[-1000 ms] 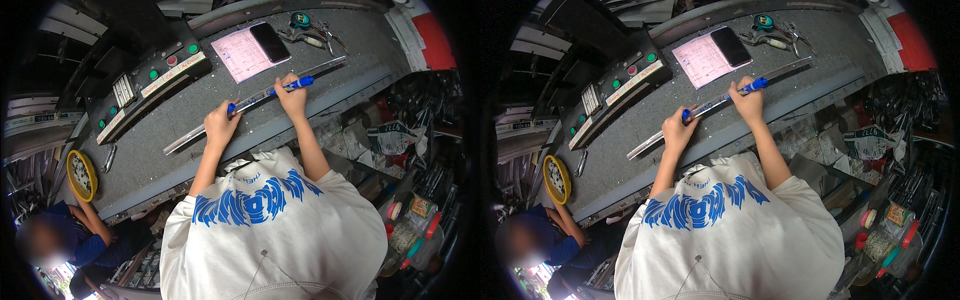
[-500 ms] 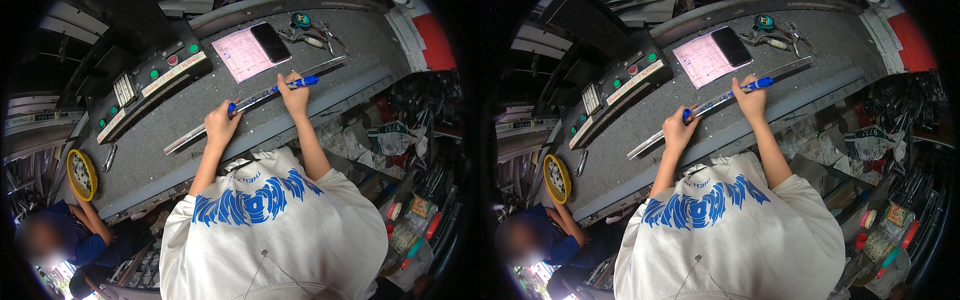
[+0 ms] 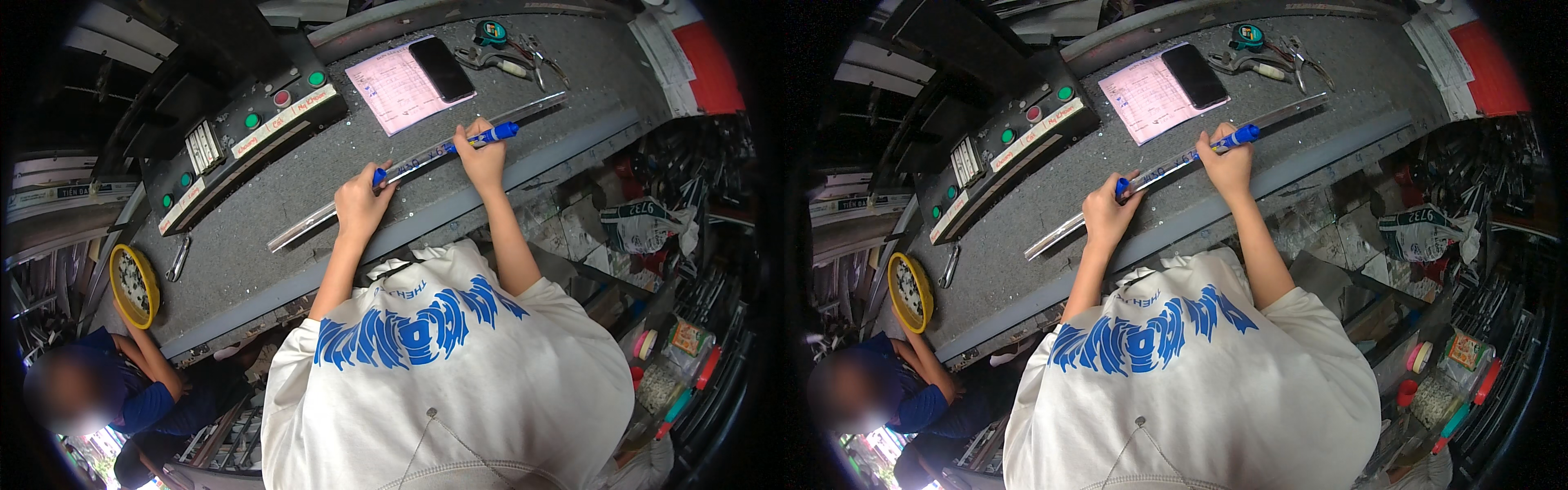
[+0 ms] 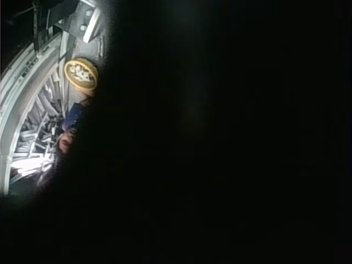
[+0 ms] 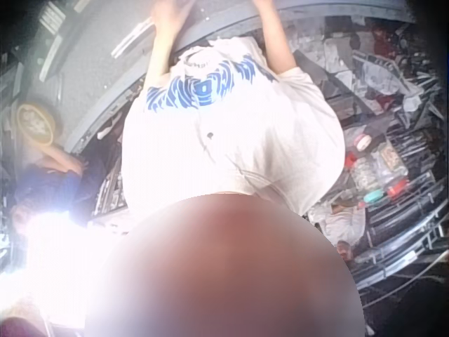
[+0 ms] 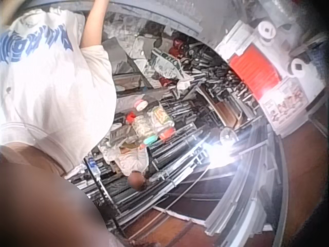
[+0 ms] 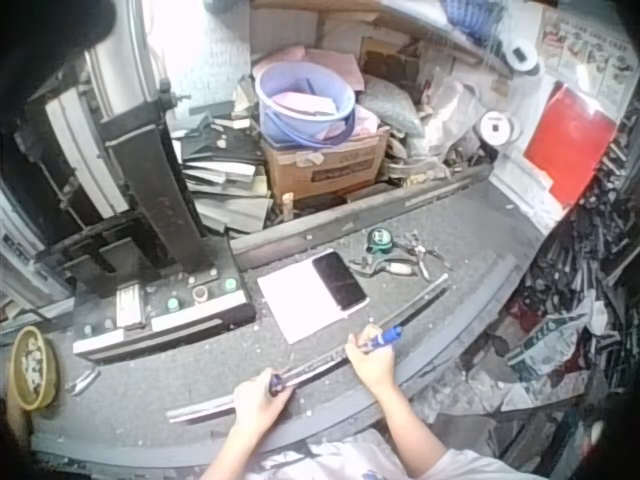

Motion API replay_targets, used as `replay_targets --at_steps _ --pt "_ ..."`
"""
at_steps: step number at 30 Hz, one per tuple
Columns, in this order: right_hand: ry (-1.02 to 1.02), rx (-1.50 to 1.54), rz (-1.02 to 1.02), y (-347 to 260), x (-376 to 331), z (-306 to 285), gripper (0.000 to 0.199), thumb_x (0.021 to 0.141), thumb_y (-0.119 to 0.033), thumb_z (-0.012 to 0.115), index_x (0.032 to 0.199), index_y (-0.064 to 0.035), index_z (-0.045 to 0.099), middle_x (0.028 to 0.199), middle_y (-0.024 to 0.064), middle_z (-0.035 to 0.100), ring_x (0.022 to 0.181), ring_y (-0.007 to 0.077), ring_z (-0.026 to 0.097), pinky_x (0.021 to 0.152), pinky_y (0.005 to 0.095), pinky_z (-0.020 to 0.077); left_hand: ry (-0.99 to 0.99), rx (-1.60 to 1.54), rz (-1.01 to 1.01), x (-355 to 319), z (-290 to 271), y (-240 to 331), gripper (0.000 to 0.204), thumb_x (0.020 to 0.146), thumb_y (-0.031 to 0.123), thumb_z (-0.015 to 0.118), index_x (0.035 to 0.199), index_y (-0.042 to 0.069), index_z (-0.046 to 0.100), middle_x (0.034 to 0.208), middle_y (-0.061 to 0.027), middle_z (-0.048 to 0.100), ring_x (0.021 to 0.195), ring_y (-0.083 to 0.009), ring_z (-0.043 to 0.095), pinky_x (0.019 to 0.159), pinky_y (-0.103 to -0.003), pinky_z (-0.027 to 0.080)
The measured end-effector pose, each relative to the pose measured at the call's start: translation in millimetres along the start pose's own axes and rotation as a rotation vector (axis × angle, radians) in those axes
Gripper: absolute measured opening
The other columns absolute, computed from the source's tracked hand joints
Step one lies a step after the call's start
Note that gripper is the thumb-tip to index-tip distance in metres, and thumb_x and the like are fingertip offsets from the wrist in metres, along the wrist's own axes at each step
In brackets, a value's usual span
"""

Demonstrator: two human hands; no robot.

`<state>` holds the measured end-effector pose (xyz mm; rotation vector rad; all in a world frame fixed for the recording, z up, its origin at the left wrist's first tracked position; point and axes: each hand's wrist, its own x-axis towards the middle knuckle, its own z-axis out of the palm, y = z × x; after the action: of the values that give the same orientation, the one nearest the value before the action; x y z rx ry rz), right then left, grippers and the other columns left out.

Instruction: The person operates a metal cutting machine by placing metal rods into the machine, pressing buttons on the control panel, and removing cut pieces. They also mark a rod with a blue marker and handle a stack of cut metal pieces.

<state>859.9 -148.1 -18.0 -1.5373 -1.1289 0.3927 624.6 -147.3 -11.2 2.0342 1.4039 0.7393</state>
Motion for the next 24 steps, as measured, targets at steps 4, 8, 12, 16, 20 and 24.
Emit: replay_targets --at_steps 4,8,12,16,20,24 --pt "-0.017 -0.017 -0.005 -0.4 -1.2 1.4 0.037 0.08 -0.009 0.078 0.062 -0.0042 0.046 0.057 0.0028 0.047 0.053 0.013 0.043 0.053 0.0319 0.0357 0.009 -0.011 0.01 -0.5 0.6 -0.2 0.029 0.078 0.02 0.08 0.105 0.014 0.071 0.072 -0.004 0.067 0.066 -0.0252 0.068 0.06 -0.038 0.053" --pt "0.07 0.011 -0.012 -1.4 3.5 -0.1 0.037 0.08 -0.01 0.078 0.062 -0.0041 0.046 0.057 0.0027 0.048 0.053 0.013 0.044 0.053 0.0317 0.0355 0.008 -0.001 0.009 -0.2 0.6 -0.3 0.029 0.078 0.02 0.08 0.104 0.013 0.071 0.072 -0.004 0.067 0.066 -0.025 0.068 0.06 -0.037 0.053" --pt "0.057 -0.005 0.015 -2.5 4.8 -2.6 0.038 0.081 -0.009 0.077 0.061 -0.0041 0.045 0.057 0.0028 0.048 0.053 0.0131 0.044 0.053 0.0317 0.0353 0.002 0.007 0.004 0.0 0.3 0.2 0.029 0.078 0.02 0.08 0.105 0.014 0.071 0.072 -0.0041 0.067 0.067 -0.025 0.068 0.06 -0.037 0.052" --pt "0.019 -0.027 -0.039 -0.5 4.7 -3.9 0.038 0.081 -0.008 0.076 0.061 -0.0039 0.044 0.057 0.0026 0.047 0.053 0.0135 0.042 0.053 0.0318 0.035 0.004 0.003 0.009 0.5 -0.1 0.7 0.03 0.078 0.02 0.08 0.106 0.014 0.072 0.072 -0.0041 0.067 0.067 -0.0249 0.068 0.06 -0.037 0.052" --pt "0.023 -0.016 -0.019 3.2 6.1 -5.0 0.038 0.081 -0.008 0.076 0.062 -0.0037 0.044 0.056 0.0024 0.046 0.053 0.0127 0.042 0.053 0.0319 0.0349 0.045 -0.027 0.035 -0.2 0.5 1.2 0.021 0.076 0.014 0.081 0.09 0.007 0.068 0.069 -0.0043 0.064 0.061 -0.0246 0.066 0.059 -0.035 0.051" --pt "0.046 -0.013 0.002 3.5 7.9 -0.5 0.039 0.083 -0.012 0.078 0.063 -0.0041 0.045 0.057 0.0019 0.049 0.054 0.0111 0.043 0.053 0.0301 0.0356 -0.003 0.007 0.007 0.4 0.0 0.4 0.03 0.078 0.02 0.08 0.106 0.013 0.071 0.073 -0.0044 0.067 0.067 -0.0245 0.069 0.061 -0.037 0.053"
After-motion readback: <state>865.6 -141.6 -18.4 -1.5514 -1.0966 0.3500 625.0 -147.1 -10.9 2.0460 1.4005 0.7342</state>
